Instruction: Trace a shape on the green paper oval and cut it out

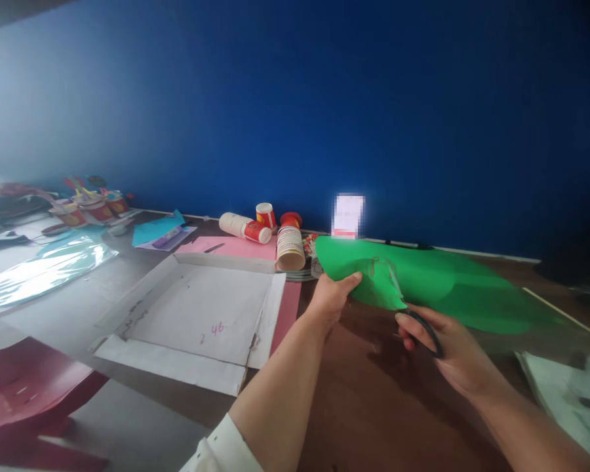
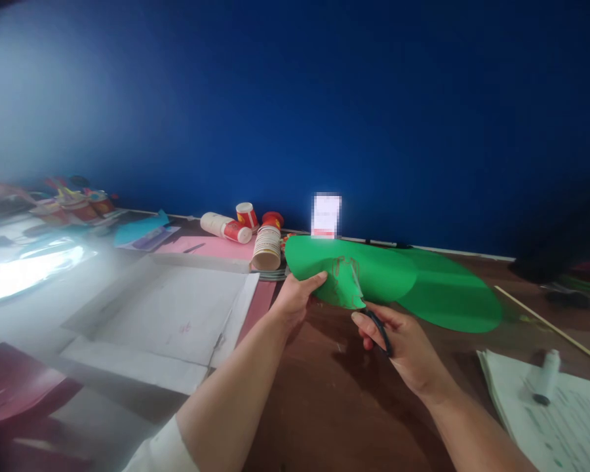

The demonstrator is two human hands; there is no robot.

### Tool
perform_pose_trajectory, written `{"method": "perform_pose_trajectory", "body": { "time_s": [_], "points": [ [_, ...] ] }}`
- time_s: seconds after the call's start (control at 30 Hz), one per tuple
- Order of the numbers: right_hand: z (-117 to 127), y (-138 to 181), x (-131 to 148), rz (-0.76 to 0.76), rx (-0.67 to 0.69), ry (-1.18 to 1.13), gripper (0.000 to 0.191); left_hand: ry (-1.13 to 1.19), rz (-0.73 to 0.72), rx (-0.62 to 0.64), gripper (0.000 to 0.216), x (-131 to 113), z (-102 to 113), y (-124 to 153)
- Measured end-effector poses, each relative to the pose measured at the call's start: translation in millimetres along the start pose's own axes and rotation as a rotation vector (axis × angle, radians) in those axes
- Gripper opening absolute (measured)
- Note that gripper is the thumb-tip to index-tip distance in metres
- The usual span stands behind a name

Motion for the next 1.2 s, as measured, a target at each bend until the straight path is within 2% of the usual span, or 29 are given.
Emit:
{"method": "perform_pose_trajectory", "body": {
  "time_s": [0.1, 0.33, 0.5, 0.7, 0.93, 1.2],
  "points": [
    [0, 0, 2, -0.009, -0.025, -0.031, 0.041, -0.007, -0.01, -0.032, 0.047, 2, -4, 3],
    [1, 3, 12, 0.038, -0.018, 0.082, 0.042, 0.069, 0.057, -0.083, 0.042, -4, -13, 11],
    [0, 1, 7, 0.033, -0.002, -0.045, 0.04, 0.161, 0.154, -0.075, 0.042, -8, -16, 13],
    [-1, 2, 6, 0.004, 0.027, -0.146, 0.04, 0.074, 0.281, -0.109, 0.036, -17, -16, 15],
    [-3, 1, 7, -0.02, 0.023, -0.175, 0.04, 0.047, 0.333, -0.138, 0.022, -24, -19, 17],
    [-2, 2, 3, -0.023, 0.047, -0.155, 0.035, 0.082, 0.407, -0.163, 0.019, -27, -20, 18]
  ]
}}
Point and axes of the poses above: each hand's wrist, its own y-axis away from the middle knuckle, its own z-axis out of the back of the hand, x = y × z, the point moved 1 cm from there along -y, towards the middle knuckle, and after that the axes turned 4 degrees about -x, right-handed, at the moved point
